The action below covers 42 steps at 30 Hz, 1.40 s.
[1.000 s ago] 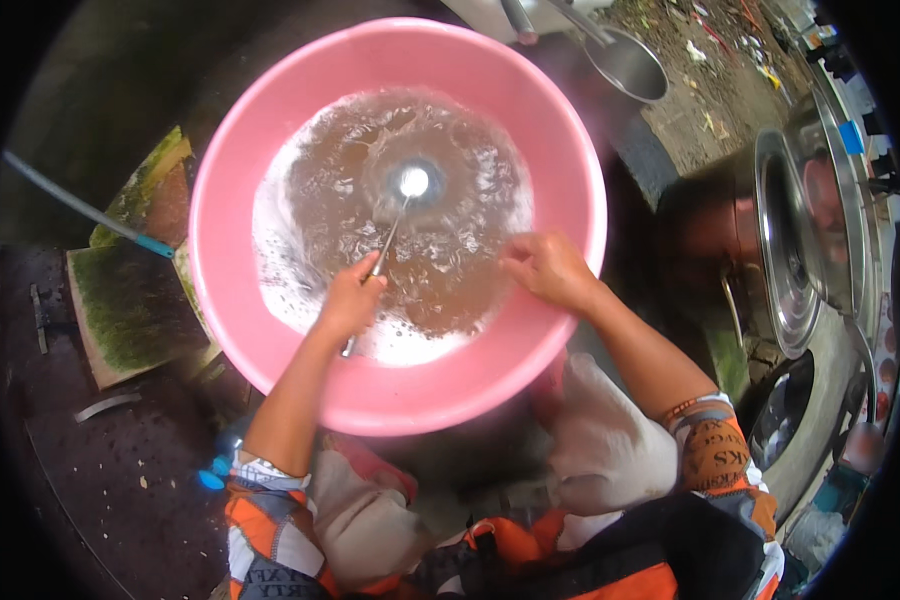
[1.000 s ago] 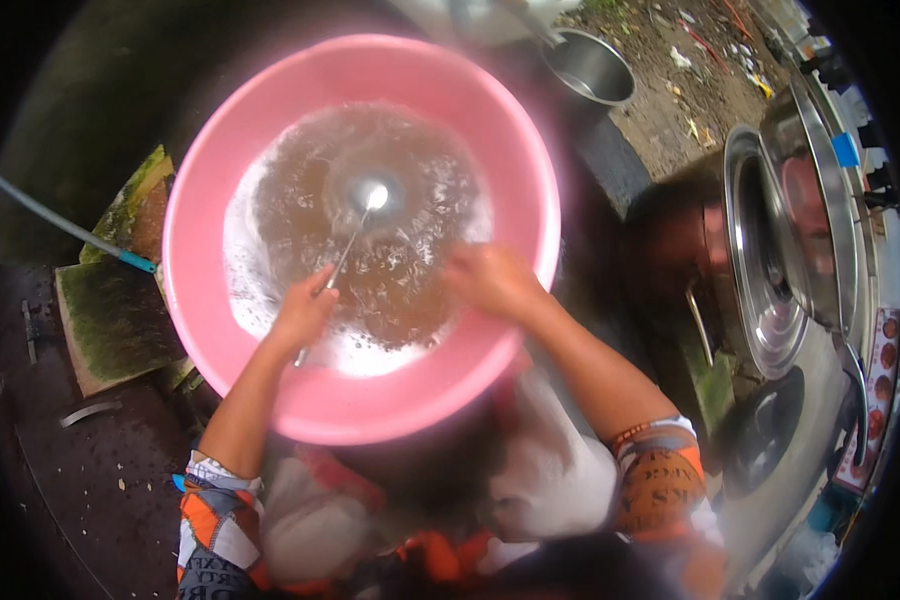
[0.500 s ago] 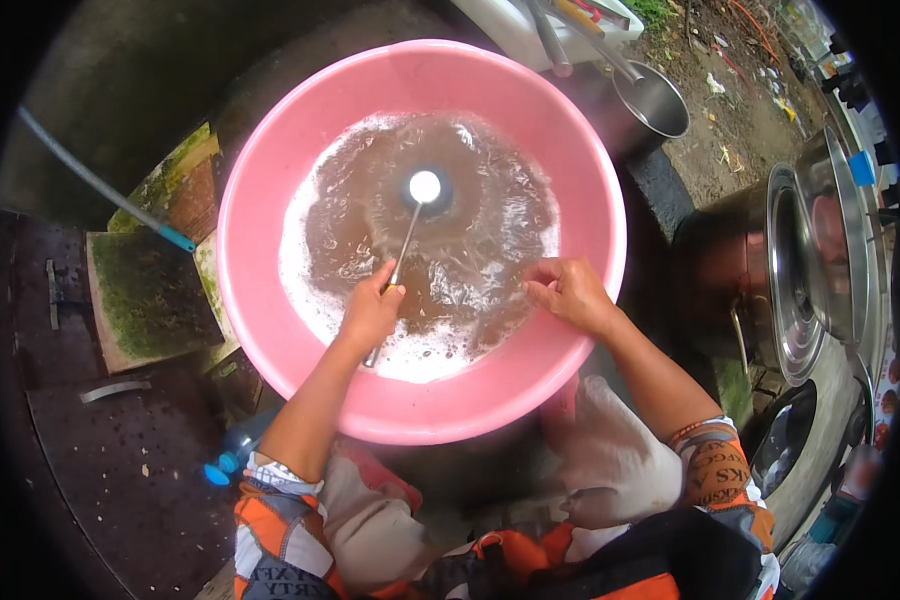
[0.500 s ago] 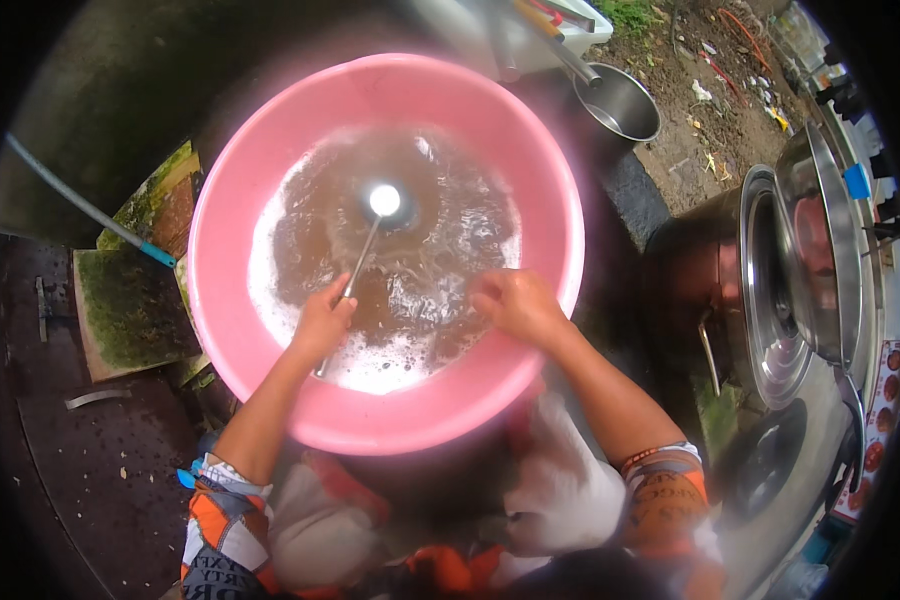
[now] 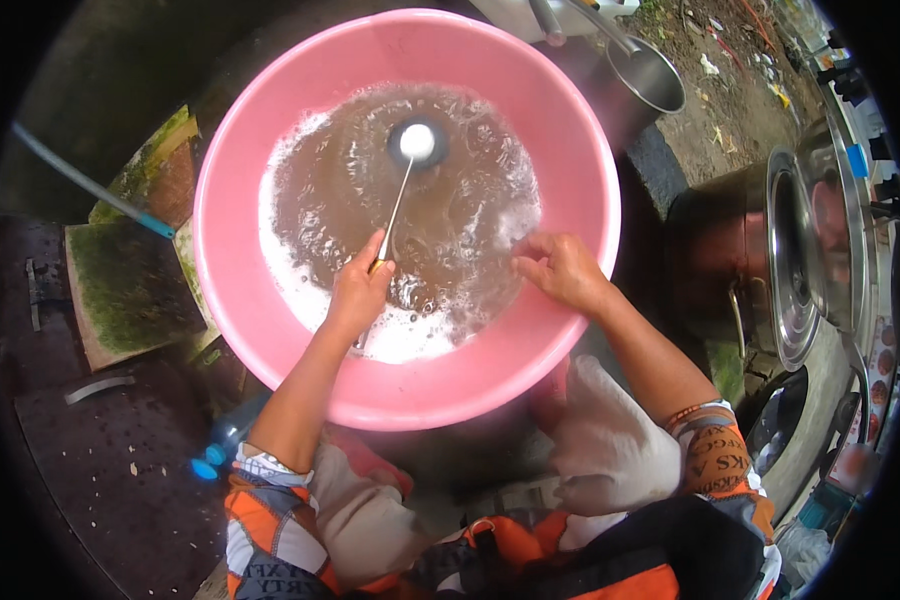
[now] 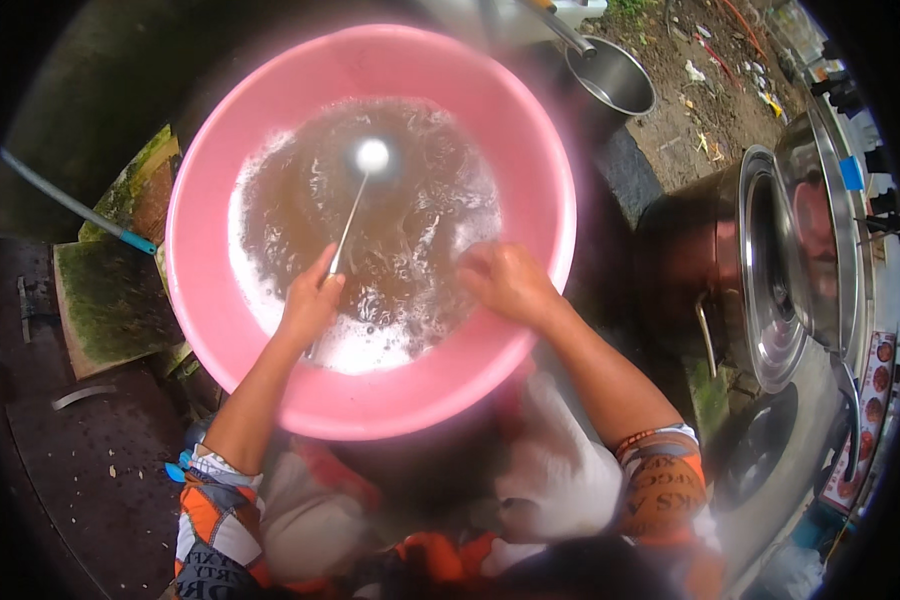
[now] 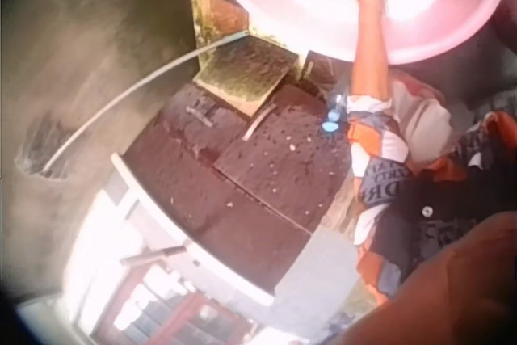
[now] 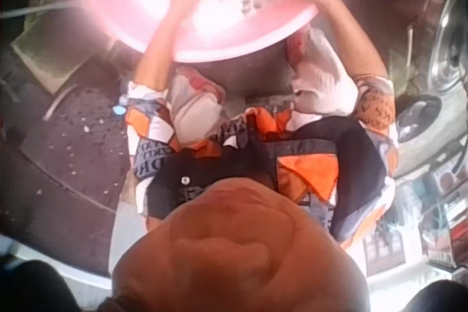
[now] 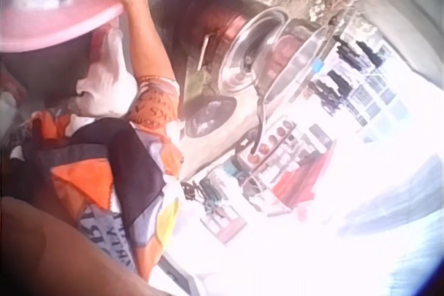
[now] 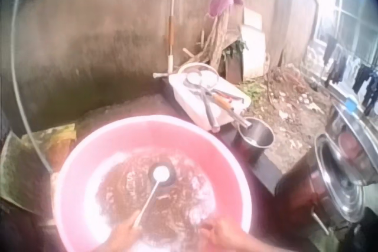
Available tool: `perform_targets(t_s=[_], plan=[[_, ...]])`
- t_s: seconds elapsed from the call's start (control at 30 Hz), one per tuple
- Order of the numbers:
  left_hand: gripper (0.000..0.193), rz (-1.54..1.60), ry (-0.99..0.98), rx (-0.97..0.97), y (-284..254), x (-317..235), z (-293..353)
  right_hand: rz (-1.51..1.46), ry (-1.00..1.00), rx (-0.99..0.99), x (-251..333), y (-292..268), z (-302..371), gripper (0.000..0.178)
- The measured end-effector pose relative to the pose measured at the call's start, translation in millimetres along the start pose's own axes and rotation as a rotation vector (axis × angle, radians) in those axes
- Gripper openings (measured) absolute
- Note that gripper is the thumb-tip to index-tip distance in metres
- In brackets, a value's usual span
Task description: The person washes a ladle and a frying pan in a pink basin filled with soapy water using a steel wool scrubber. They rinse the items under a running tap and place them aside.
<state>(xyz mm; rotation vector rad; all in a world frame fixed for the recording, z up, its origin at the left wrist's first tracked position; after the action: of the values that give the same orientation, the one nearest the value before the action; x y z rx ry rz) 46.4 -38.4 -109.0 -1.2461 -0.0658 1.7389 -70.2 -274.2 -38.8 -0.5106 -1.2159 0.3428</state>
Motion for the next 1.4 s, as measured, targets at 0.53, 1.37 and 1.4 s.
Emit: perform_targets(t_s=[0.53,1.37,1.4], plan=[[0.049,-0.143,0.083,0.04,2.4,-17.1,7.6,0.0,0.048,0.052,-1.5,5.9,-0.8,0.024],[0.05,-0.044,-0.052,0.088,1.3,-4.1,-1.4,0.027,0.049,0.061,-1.8,4.7,-5.9,0.027],[0.05,-0.06,0.007,0.066,2.7,1.5,-0.1,0.01,0.051,0.063,-1.0,5.7,-4.7,0.027]])
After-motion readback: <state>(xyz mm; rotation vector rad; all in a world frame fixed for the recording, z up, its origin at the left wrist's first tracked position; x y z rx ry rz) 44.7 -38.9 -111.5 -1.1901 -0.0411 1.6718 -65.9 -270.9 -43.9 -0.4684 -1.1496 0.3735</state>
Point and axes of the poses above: each hand's wrist, its own z-axis away from the middle knuckle, its own y-axis out of the palm, x = y × z, the point moved 10 cm from there along -z, towards the middle knuckle, and after that the axes turned 9 degrees about -z, right-handed, at the moved point
